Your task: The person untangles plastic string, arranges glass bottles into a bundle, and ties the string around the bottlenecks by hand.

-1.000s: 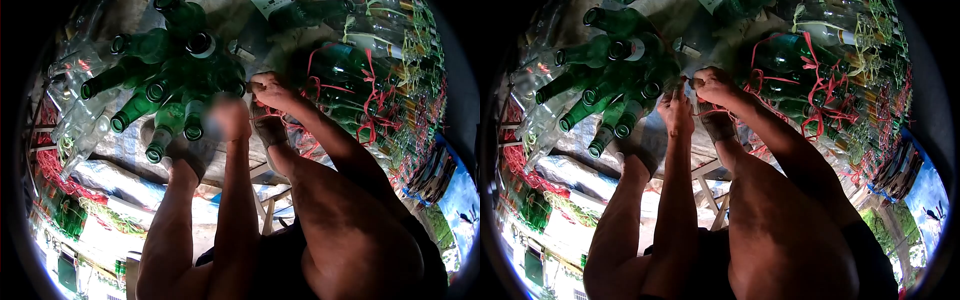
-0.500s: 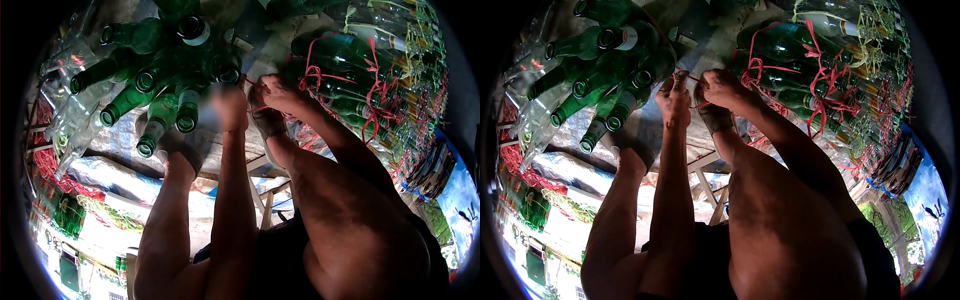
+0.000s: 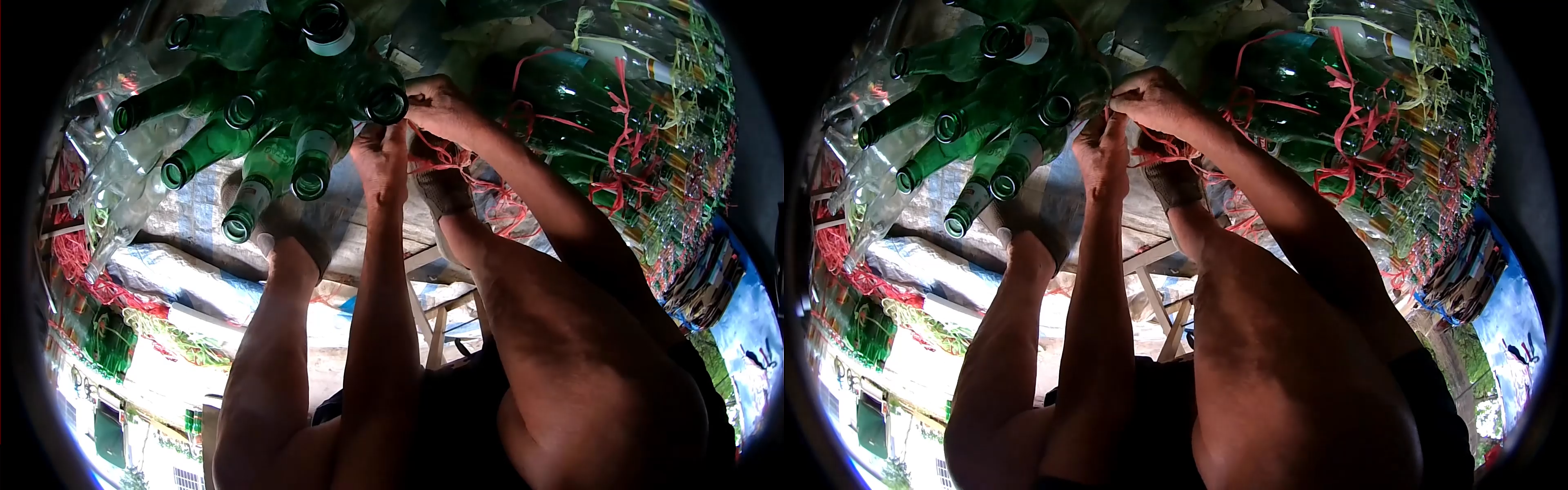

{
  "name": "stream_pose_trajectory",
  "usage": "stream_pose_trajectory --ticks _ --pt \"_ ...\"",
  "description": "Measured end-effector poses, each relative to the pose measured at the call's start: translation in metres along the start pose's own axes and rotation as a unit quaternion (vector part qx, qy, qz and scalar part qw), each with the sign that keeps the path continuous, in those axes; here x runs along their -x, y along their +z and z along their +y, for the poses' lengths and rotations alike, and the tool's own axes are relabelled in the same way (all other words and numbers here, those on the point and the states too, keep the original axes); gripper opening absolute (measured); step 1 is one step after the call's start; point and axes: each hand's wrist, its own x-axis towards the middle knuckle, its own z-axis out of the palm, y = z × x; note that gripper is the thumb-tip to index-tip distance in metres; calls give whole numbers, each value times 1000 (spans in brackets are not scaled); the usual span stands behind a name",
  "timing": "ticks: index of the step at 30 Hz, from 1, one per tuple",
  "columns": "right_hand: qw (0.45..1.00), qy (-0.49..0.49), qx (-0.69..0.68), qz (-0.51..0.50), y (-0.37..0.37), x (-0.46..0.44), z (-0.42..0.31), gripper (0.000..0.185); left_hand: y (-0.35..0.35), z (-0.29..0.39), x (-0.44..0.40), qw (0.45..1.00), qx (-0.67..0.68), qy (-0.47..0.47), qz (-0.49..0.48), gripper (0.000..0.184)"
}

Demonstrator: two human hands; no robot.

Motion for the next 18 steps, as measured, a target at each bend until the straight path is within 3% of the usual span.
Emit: stream_pose_trajectory --ticks 2,5,8,12,15,18 --pt "999 -20 7 33 3 1 1 17 3 1 1 1000 -1 11 10 14" --pt "999 11 51 0 -5 2 -12 15 2 -3 0 994 70 -67 43 13" --pt "1000 -15 17 9 -2 -2 5 14 2 21 6 973 172 -149 48 17" --pt "991 59 -116 14 3 3 -1 16 -2 22 4 972 125 -195 25 22" --pt "985 94 -141 8 -1 10 -12 11 -2 21 1 968 111 -219 41 23" --pt "974 153 -164 -6 -6 8 -14 19 -1 20 1 969 108 -215 58 23"
